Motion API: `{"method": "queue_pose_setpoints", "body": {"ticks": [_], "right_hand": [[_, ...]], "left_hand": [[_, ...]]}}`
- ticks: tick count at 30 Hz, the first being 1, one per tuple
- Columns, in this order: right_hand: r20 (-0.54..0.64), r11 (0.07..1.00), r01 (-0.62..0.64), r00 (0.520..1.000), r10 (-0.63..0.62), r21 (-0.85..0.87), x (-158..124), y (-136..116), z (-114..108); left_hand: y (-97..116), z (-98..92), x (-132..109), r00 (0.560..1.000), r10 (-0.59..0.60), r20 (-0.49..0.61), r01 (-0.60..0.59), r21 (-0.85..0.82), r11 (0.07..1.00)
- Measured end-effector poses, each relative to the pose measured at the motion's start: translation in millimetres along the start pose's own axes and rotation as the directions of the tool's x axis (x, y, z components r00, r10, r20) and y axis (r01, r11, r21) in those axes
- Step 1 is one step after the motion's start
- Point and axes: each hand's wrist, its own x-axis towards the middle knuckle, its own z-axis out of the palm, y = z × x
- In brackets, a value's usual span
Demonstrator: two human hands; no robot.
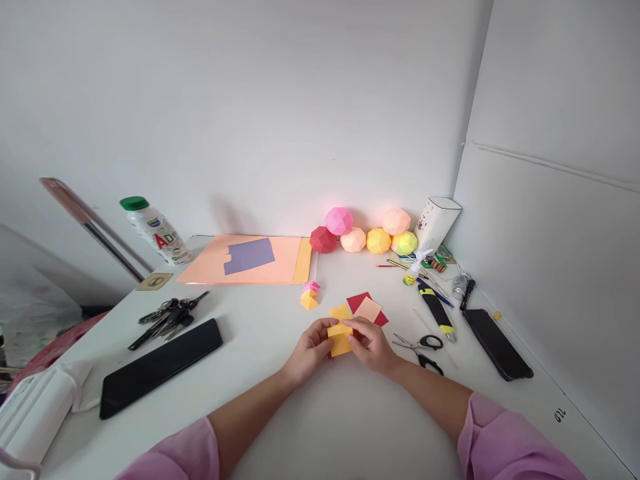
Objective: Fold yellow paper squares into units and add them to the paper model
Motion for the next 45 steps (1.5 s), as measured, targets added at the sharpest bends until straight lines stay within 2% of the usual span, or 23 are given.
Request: {"method": "queue_pose_setpoints", "body": {"ticks": [4,8,15,19,22,26,29,34,45], "right_hand": [[0.0,1.0,-0.017,1.0,0.017,-0.006,0.3,-0.8,0.0],[0.005,0.997,-0.07,0.998,0.07,-0.021,1.3,-0.9,-0.4],[0.0,0.986,-0.168,0.986,0.168,0.004,0.5,0.0,-1.1],[-0.012,0.987,-0.16,0.987,0.16,0.007,-1.1,-0.9,-1.6],[-0.027,0.991,-0.129,0.991,0.129,0.022,-2.4,-0.8,-1.1],[-0.04,1.0,0.014,0.999,-0.013,0.019,-2.5,-0.3,-0.8],[0.015,0.997,0.069,0.998,-0.068,-0.022,-2.0,0.2,-0.7],[0.074,0.999,0.029,0.997,-0.033,0.045,-1.9,4.9,1.6],[0.001,0.994,-0.058,0.998,0.058,0.088,3.0,2.9,0.0]], "left_hand": [[0.8,2.0,0.0,1.0,-0.002,0.022,0.002,0.026,1.0],[1.5,4.5,0.5,1.0,-0.028,-0.003,0.028,0.006,1.0],[1.9,5.9,-0.3,0.999,-0.041,0.033,0.041,0.01,0.999],[4.2,5.6,-1.4,0.995,-0.069,0.069,0.066,0.037,0.997],[5.0,5.0,-0.3,0.998,-0.064,0.027,0.062,0.057,0.996],[3.7,3.4,2.2,0.999,-0.025,-0.03,0.027,0.05,0.998],[3.0,2.8,2.9,0.998,-0.031,-0.054,0.032,0.027,0.999],[3.7,3.9,2.3,0.999,-0.025,-0.049,0.026,0.032,0.999],[0.8,3.7,0.1,0.998,0.018,0.065,-0.026,0.117,0.993]]}}
